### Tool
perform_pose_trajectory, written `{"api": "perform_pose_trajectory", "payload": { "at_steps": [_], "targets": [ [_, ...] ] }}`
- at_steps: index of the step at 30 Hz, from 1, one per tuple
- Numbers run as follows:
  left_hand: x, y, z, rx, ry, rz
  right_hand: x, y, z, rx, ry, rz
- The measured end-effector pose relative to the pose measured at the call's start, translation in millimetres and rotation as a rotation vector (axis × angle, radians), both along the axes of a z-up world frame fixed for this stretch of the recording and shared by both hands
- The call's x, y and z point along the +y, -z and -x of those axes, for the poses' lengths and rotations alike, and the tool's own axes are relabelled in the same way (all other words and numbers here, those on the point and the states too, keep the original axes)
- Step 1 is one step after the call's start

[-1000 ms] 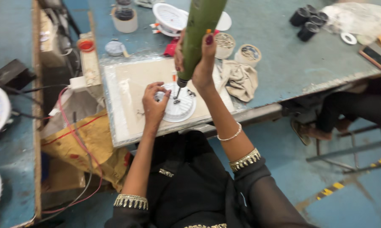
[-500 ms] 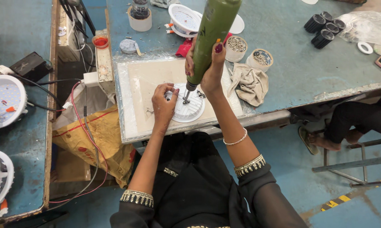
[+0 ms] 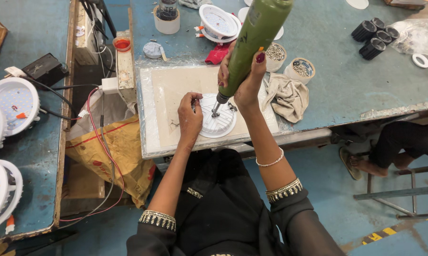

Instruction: The person uses a pneumatic screwdriver to fasten screws into the center of white circular LED light fixtures. They repeatedly pick up fixtures, align them, drive screws, and place the completed units aside.

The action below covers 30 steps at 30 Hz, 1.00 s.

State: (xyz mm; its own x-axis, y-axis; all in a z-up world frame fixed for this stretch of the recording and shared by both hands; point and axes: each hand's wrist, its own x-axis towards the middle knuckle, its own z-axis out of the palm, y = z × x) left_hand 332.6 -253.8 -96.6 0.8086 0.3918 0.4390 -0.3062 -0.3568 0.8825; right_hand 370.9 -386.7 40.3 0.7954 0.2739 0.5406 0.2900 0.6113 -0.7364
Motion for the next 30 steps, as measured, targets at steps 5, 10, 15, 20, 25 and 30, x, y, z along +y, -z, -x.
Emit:
{"api": "perform_pose_trajectory", "payload": {
  "at_steps": [5, 10, 15, 20, 25, 30],
  "targets": [
    [0, 3, -1, 0.001, 0.006, 0.004, 3, 1, 4, -0.026, 0.082, -0.015],
    [1, 6, -4, -0.024, -0.003, -0.013, 7, 5, 14, -0.065, 0.229, -0.039],
    [0, 10, -4, 0.001, -0.025, -0.039, 20, 9, 28, -0.159, 0.52, 0.086],
    [0, 10, -5, -0.013, -0.025, -0.079, 21, 0, 30, -0.085, 0.552, 0.104],
    [0, 5, 12, -0.03, 0.036, -0.033, 19, -10, 28, -0.09, 0.504, 0.142],
    [1, 6, 39, -0.004, 0.167, -0.125, 21, -9, 22, -0.12, 0.459, 0.154]
  ]
}}
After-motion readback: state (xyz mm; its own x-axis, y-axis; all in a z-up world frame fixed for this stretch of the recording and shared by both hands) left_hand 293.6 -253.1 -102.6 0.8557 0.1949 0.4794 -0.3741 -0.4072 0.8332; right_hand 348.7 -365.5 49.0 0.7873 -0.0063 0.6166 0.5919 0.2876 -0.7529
